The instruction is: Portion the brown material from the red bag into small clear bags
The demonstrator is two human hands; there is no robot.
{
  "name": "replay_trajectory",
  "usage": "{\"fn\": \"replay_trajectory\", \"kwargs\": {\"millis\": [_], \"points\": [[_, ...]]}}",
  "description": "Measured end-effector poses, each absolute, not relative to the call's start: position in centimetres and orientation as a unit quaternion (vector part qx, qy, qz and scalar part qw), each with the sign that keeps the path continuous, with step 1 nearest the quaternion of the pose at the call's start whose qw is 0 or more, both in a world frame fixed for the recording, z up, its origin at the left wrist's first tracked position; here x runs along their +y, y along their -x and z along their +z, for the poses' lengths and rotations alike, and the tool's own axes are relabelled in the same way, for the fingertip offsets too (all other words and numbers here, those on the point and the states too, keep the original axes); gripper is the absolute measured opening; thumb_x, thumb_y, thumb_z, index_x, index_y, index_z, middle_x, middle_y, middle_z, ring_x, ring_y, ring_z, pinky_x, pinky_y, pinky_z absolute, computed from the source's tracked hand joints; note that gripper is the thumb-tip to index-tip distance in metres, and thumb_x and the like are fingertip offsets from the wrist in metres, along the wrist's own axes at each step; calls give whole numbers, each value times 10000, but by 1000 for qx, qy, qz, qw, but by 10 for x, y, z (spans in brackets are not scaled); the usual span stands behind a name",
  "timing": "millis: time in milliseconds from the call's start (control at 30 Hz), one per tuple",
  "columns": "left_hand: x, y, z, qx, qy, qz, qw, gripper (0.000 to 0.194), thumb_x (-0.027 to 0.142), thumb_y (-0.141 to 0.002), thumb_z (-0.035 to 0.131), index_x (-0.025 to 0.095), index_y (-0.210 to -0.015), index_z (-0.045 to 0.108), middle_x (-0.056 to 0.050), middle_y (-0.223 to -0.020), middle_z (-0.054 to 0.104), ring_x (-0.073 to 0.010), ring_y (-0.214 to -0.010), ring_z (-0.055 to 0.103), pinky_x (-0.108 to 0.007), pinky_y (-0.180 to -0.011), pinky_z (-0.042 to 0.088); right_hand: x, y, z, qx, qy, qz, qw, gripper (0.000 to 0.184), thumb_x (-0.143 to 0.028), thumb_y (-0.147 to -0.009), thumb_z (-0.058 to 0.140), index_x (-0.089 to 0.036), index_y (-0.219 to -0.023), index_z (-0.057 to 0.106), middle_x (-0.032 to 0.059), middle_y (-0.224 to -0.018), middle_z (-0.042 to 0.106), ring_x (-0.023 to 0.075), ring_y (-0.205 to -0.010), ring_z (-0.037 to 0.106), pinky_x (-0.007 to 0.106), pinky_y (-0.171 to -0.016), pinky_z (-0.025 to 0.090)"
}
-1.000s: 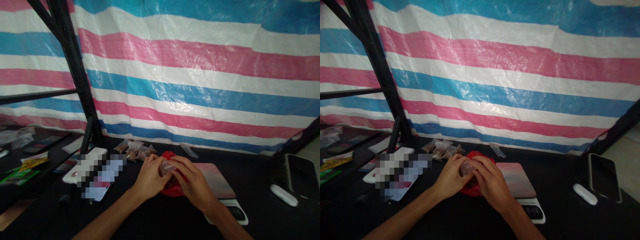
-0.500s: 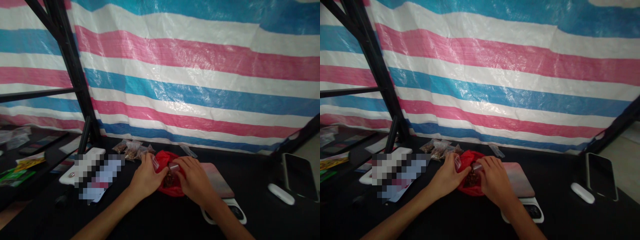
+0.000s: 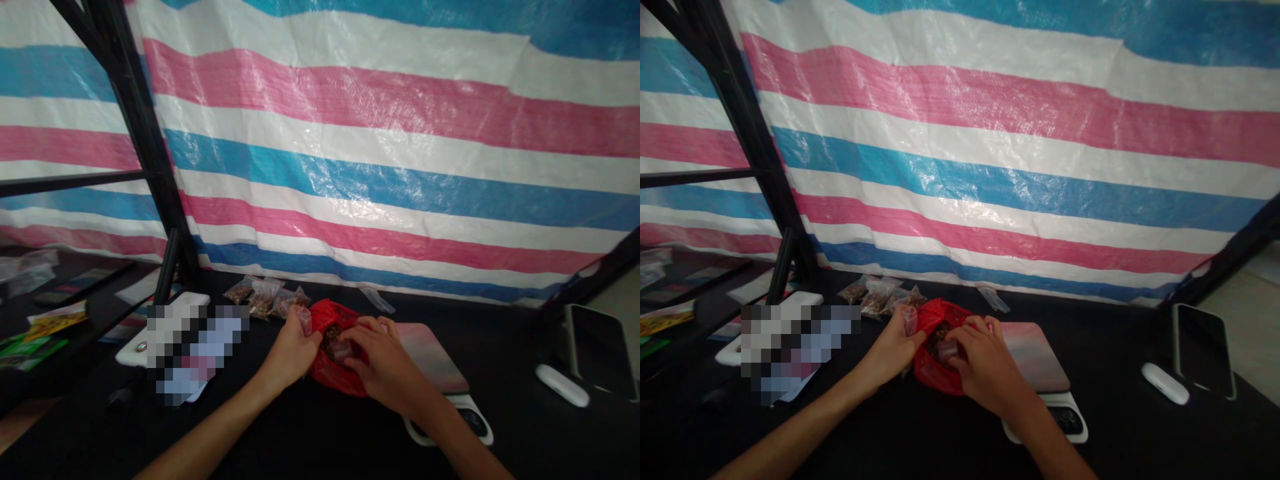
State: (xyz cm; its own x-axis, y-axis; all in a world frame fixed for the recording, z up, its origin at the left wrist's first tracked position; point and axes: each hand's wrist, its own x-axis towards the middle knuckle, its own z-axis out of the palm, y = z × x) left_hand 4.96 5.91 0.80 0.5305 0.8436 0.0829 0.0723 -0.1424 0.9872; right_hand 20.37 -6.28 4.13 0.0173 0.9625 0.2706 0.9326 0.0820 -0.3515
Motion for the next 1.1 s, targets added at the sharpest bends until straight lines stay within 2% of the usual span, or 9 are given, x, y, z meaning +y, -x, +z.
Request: {"fn": "replay_trajectory", "kwargs": {"millis": [200, 300, 400, 500, 600, 700, 867, 967, 1100], "points": [[55, -49, 13, 347, -607, 370, 612, 329, 123, -767, 614, 202, -1039, 446, 8, -897, 644, -163, -825, 643, -315, -818, 530, -62, -195, 39, -709, 668, 52, 218, 327, -76, -831, 643, -244, -1111, 667, 33, -1137, 714, 238, -1144, 540, 429, -1026, 295], [51, -49, 17, 349, -567, 374, 646, 311, 144, -759, 614, 203, -1029, 470, 16, -868, 645, -166, -804, 652, -305, -779, 534, -60, -192, 33, -708, 673, 42, 211, 323, -145, -862, 658, -234, -1173, 665, 57, -1167, 712, 259, -1162, 530, 451, -1044, 290], [52, -52, 17, 357, -560, 380, 643, 305, 162, -733, 636, 203, -997, 489, 29, -821, 639, -163, -750, 638, -291, -722, 520, -59, -190, 29, -695, 681, 46, 228, 261, -170, -870, 664, -235, -1121, 687, 61, -1121, 727, 265, -1137, 545, 454, -1024, 308], [56, -54, 15, 346, -605, 405, 592, 249, 126, -695, 622, 208, -894, 496, 46, -775, 600, -141, -714, 598, -260, -690, 484, -59, -187, 29, -665, 692, 75, 273, 276, -124, -859, 636, -254, -1097, 687, 43, -1091, 733, 248, -1102, 574, 450, -1012, 327], [59, -54, 14, 334, -679, 437, 487, 187, 79, -680, 573, 206, -803, 512, 42, -765, 558, -135, -723, 560, -256, -706, 453, -59, -187, 31, -625, 702, 107, 324, 290, -107, -841, 615, -256, -1080, 681, 38, -1106, 726, 242, -1073, 602, 463, -1012, 352], [61, -51, 16, 338, -727, 436, 408, 188, 72, -704, 555, 196, -845, 574, 14, -828, 586, -159, -772, 570, -284, -742, 449, -58, -191, 33, -609, 673, 136, 396, 269, -145, -856, 602, -247, -1096, 667, 49, -1118, 719, 247, -1062, 622, 464, -1009, 399], [55, -47, 20, 306, -789, 396, 355, 197, 65, -748, 557, 199, -877, 623, -17, -904, 620, -189, -859, 603, -318, -802, 461, -55, -195, 36, -608, 592, 128, 513, 280, -198, -931, 578, -258, -1202, 612, 53, -1209, 677, 222, -1141, 622, 392, -1023, 471], [47, -47, 21, 276, -826, 365, 329, 211, 77, -785, 559, 210, -931, 634, -32, -983, 622, -204, -934, 609, -328, -834, 462, -56, -194, 36, -644, 580, 60, 495, 325, -173, -942, 589, -281, -1248, 613, 54, -1246, 643, 212, -1181, 601, 366, -1039, 477], [40, -48, 21, 253, -835, 351, 339, 193, 88, -813, 559, 211, -943, 630, -29, -971, 616, -198, -932, 615, -317, -827, 466, -58, -194, 33, -696, 571, -27, 434, 417, -136, -969, 552, -317, -1344, 577, 49, -1306, 625, 208, -1207, 590, 364, -1034, 483]]}}
